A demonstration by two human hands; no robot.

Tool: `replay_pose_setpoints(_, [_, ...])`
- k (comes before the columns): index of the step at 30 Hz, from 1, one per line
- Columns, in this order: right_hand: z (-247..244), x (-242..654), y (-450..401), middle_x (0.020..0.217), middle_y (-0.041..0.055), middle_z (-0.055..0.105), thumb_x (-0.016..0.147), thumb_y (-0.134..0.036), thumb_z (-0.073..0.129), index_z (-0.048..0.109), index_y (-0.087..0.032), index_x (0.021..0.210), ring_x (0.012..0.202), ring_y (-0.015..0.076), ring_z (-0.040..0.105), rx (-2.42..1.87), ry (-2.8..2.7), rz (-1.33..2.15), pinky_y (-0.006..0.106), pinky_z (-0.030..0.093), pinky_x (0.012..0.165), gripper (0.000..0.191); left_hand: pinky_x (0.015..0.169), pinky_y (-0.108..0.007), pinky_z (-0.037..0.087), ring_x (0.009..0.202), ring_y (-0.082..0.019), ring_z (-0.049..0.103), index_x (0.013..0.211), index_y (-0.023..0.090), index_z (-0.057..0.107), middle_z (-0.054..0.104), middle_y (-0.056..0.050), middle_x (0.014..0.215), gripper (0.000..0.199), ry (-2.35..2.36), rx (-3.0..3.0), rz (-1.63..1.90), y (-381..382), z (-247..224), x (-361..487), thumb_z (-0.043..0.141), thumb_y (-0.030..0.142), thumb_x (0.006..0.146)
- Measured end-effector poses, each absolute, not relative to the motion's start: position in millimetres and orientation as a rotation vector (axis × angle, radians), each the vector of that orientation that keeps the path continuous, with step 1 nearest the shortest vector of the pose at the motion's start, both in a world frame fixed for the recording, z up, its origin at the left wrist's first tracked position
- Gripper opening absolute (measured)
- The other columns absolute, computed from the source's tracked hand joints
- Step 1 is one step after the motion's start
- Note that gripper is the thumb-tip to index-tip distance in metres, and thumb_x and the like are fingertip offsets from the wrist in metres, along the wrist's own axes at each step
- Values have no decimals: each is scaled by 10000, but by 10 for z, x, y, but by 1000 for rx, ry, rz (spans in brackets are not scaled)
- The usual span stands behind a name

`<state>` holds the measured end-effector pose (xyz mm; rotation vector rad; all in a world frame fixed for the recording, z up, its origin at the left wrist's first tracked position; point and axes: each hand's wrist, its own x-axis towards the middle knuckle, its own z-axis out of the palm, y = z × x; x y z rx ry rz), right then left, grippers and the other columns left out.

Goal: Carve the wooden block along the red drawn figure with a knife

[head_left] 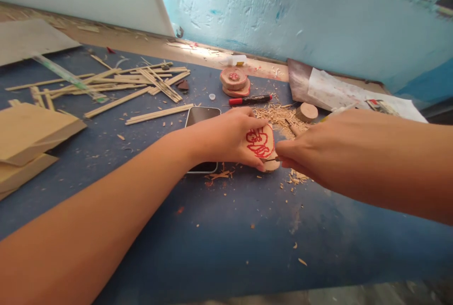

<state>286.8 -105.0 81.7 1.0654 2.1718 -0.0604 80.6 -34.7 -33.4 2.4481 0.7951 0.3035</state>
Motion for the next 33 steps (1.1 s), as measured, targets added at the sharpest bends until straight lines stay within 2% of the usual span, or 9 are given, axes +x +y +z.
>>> replay_pose_setpoints(3, [804, 2831, -1082, 799, 12, 742, 842, -47, 822, 815, -279, 1185, 559, 178, 452, 968, 2013, 4, 420, 352, 750, 414, 1061, -412, 549, 1176, -328, 723, 1435, 195, 776, 711, -151, 1347, 737, 774, 2432, 329, -359, -301, 769, 853, 652, 863])
replay_pose_setpoints(8, [757, 2961, -1157, 715, -23, 630, 895, -3, 755, 789, -246, 1073, 547, 153, 316, 920, 2125, 86, 433, 327, 773, 303, 1074, -384, 561, 1209, -310, 746, 1444, 199, 762, 760, -138, 1373, 675, 760, 2387, 338, -339, -278, 722, 800, 542, 864])
replay_pose_setpoints(12, [790, 2984, -1199, 698, -8, 650, 860, 95, 717, 806, -221, 983, 542, 144, 322, 951, 2207, 116, 446, 283, 761, 350, 1071, -383, 564, 1203, -309, 750, 1459, 222, 775, 798, -117, 1360, 669, 755, 2387, 309, -323, -273, 711, 826, 501, 853])
replay_pose_setpoints(16, [796, 2931, -1169, 683, -16, 668, 912, 82, 704, 802, -214, 951, 506, 121, 296, 991, 2153, 83, 436, 276, 749, 315, 1094, -386, 566, 1287, -331, 745, 1566, 190, 723, 781, -152, 1447, 757, 763, 2390, 277, -322, -259, 701, 806, 543, 901])
replay_pose_setpoints(20, [826, 2884, -1114, 610, -39, 613, 826, 41, 771, 751, -225, 847, 467, 119, 289, 1007, 2117, 44, 408, 273, 690, 267, 1128, -379, 558, 1349, -338, 729, 1601, 196, 695, 736, -168, 1544, 748, 757, 2420, 232, -316, -239, 692, 786, 558, 953])
replay_pose_setpoints(24, [819, 2862, -1095, 632, -15, 667, 788, -3, 782, 775, -242, 868, 465, 147, 352, 1030, 2067, 74, 381, 269, 604, 252, 1126, -383, 557, 1330, -340, 733, 1611, 196, 688, 744, -168, 1509, 752, 755, 2432, 202, -314, -228, 693, 777, 578, 970])
replay_pose_setpoints(27, [739, 2838, -1111, 647, -1, 691, 814, -12, 761, 791, -233, 881, 460, 147, 328, 1004, 2094, 130, 379, 243, 564, 233, 1157, -396, 544, 1352, -342, 720, 1654, 191, 654, 745, -166, 1497, 799, 751, 2437, 213, -316, -231, 697, 767, 587, 969])
replay_pose_setpoints(30, [666, 2798, -1130, 634, 7, 666, 851, -26, 718, 750, -214, 811, 459, 139, 291, 1005, 2141, 104, 382, 230, 554, 194, 1166, -407, 537, 1382, -353, 701, 1635, 229, 674, 752, -147, 1481, 793, 760, 2448, 207, -314, -228, 696, 769, 617, 951])
replay_pose_setpoints(33, [681, 2766, -1135, 625, 2, 646, 828, 4, 707, 720, -215, 760, 474, 151, 362, 1075, 2099, 4, 388, 258, 575, 229, 1158, -401, 539, 1357, -341, 710, 1633, 231, 674, 753, -146, 1470, 799, 756, 2449, 195, -310, -211, 690, 753, 642, 953])
